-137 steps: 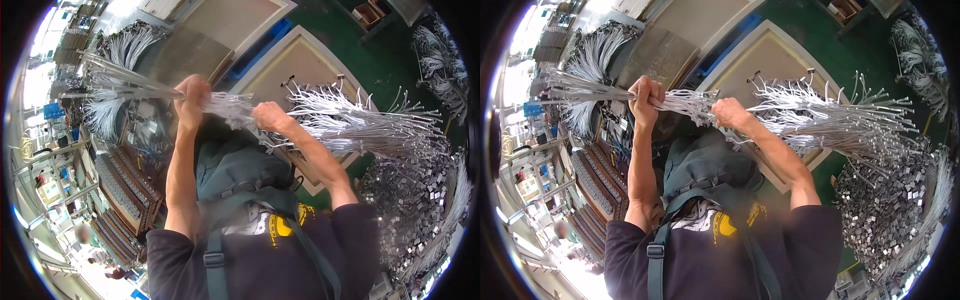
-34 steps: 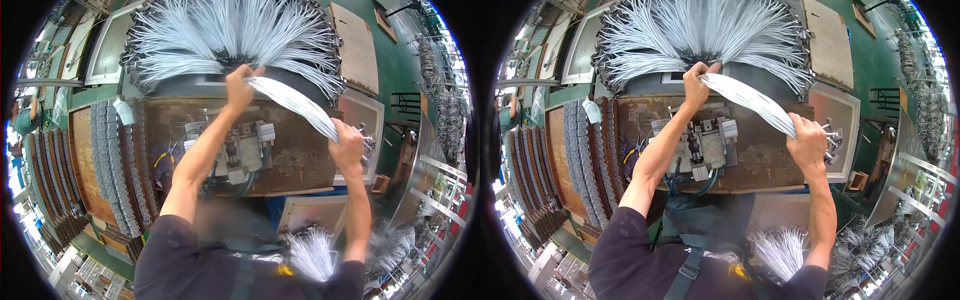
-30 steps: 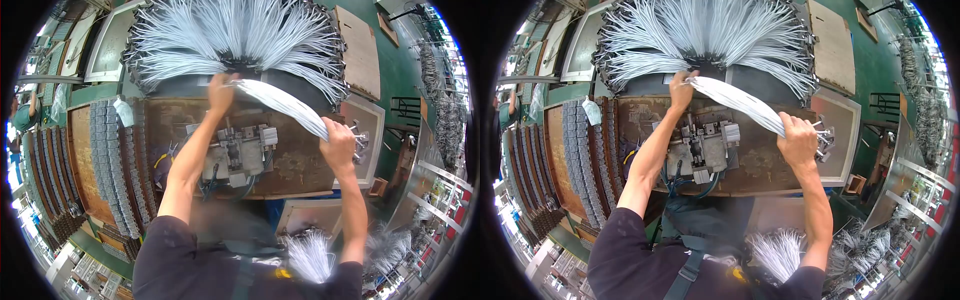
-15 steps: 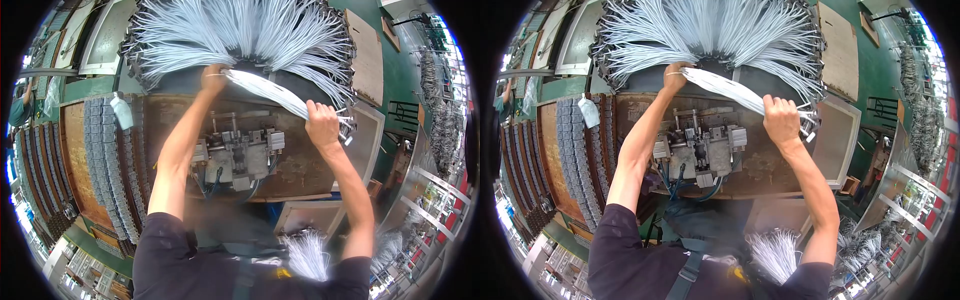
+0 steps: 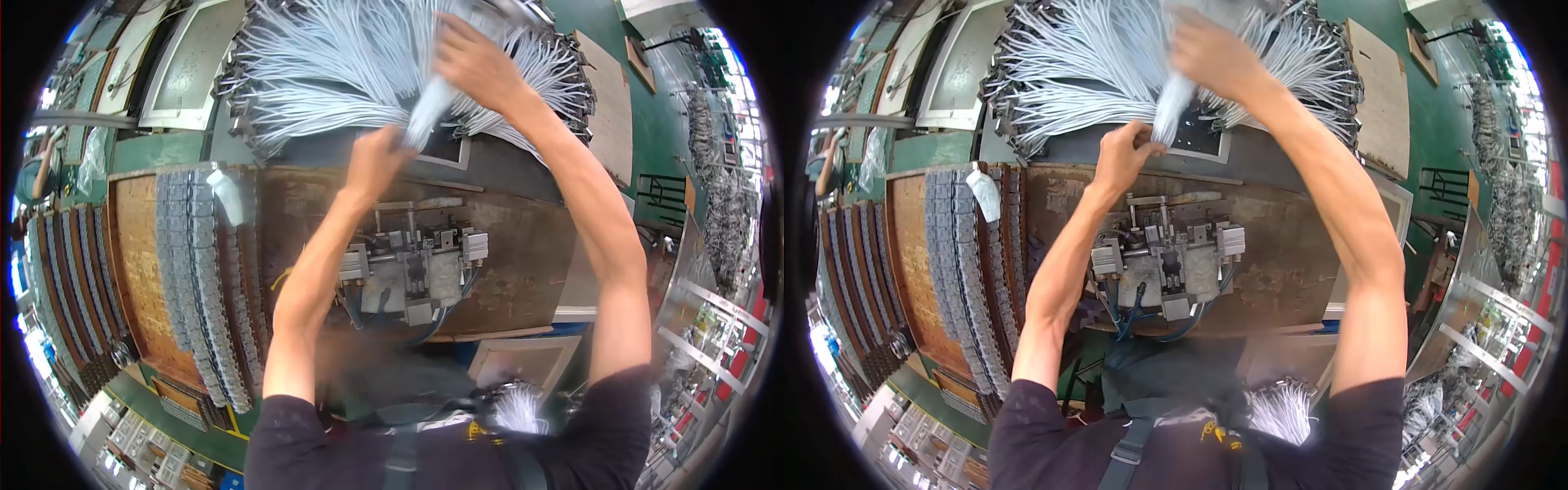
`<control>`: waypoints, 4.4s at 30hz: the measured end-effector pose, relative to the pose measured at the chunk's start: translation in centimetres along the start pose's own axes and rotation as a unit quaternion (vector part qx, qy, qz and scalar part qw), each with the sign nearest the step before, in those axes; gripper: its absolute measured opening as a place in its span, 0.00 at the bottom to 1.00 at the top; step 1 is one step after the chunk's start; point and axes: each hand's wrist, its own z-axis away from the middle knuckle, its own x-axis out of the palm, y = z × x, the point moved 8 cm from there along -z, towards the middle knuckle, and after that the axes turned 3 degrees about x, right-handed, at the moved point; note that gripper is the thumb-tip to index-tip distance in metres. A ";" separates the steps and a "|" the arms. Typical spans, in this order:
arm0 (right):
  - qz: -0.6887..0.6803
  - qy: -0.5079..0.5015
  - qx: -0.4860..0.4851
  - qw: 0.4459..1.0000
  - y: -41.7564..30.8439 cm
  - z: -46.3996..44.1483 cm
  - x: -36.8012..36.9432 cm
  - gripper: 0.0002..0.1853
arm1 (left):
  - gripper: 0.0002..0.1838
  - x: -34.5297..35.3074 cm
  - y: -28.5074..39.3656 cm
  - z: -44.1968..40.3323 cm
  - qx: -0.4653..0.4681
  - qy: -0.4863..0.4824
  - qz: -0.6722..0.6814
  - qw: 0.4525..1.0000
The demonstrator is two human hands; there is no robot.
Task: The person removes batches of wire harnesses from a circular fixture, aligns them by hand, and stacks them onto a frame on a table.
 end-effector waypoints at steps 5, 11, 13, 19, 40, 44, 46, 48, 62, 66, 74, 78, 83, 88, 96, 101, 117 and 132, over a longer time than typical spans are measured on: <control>0.146 0.119 -0.012 0.982 -7.4 -7.8 -1.8 0.19 | 0.23 -2.2 -2.4 0.8 -0.195 0.150 0.112 0.963; -0.383 -0.212 0.401 0.805 -8.4 8.0 11.7 0.41 | 0.27 -2.7 -10.0 2.3 -0.313 0.158 -0.004 0.937; -0.361 -0.128 0.386 0.839 -9.5 9.5 14.2 0.42 | 0.28 -2.3 -10.8 2.0 -0.327 0.163 0.072 0.928; -0.445 -0.220 0.425 0.757 -12.9 7.8 18.3 0.22 | 0.22 -5.4 -11.4 0.7 -0.343 0.150 0.147 0.916; -0.535 0.004 0.565 0.629 -18.9 21.1 -1.5 0.19 | 0.26 -8.9 -18.5 -3.6 -0.300 0.087 -0.026 0.950; -0.335 0.139 0.725 0.586 -25.0 37.5 -15.3 0.12 | 0.58 -11.2 -17.0 -2.3 -0.146 0.145 -0.334 0.920; -0.333 0.202 0.814 0.431 -29.4 45.1 -20.9 0.14 | 0.51 -10.1 -12.2 -0.4 -0.149 0.121 -0.298 0.935; -0.388 0.249 0.853 0.244 -35.7 50.7 -24.2 0.14 | 0.32 -6.0 -8.5 1.4 -0.100 0.086 -0.139 0.981; -0.143 0.158 0.962 0.173 -71.1 64.6 -46.3 0.12 | 0.24 40.0 55.8 61.7 0.302 -0.597 0.189 0.719; -0.072 0.063 0.981 0.168 -75.2 66.8 -49.8 0.12 | 0.26 41.1 56.5 73.7 0.372 -0.639 0.215 0.638; -0.055 0.211 0.968 0.125 -75.6 68.0 -49.6 0.18 | 0.15 40.4 50.1 71.7 0.134 -0.731 0.195 0.639; -0.090 0.050 0.981 0.162 -75.4 68.8 -46.2 0.26 | 0.18 38.9 48.1 66.6 0.086 -0.628 0.277 0.722; -0.056 -0.064 0.986 0.142 -75.6 68.9 -44.8 0.27 | 0.25 33.7 49.7 54.4 0.046 -0.506 0.425 0.749; -0.108 -0.073 0.976 0.174 -72.7 68.2 -42.8 0.25 | 0.25 30.2 51.9 46.5 0.103 -0.413 0.429 0.797; -0.297 0.256 0.909 0.144 -65.2 68.2 -40.2 0.11 | 0.22 31.8 49.7 44.5 0.142 -0.457 0.361 0.801; -0.354 0.305 0.874 0.133 -67.8 67.9 -38.8 0.08 | 0.23 31.1 47.5 41.9 0.065 -0.408 0.369 0.832; -0.334 -0.132 0.893 0.271 -66.6 63.2 -33.9 0.28 | 0.14 27.5 37.7 21.4 0.067 -0.372 0.239 0.894; -0.266 0.104 0.786 0.548 -33.8 53.1 -31.0 0.60 | 0.14 28.8 36.0 20.1 -0.045 -0.274 0.459 0.844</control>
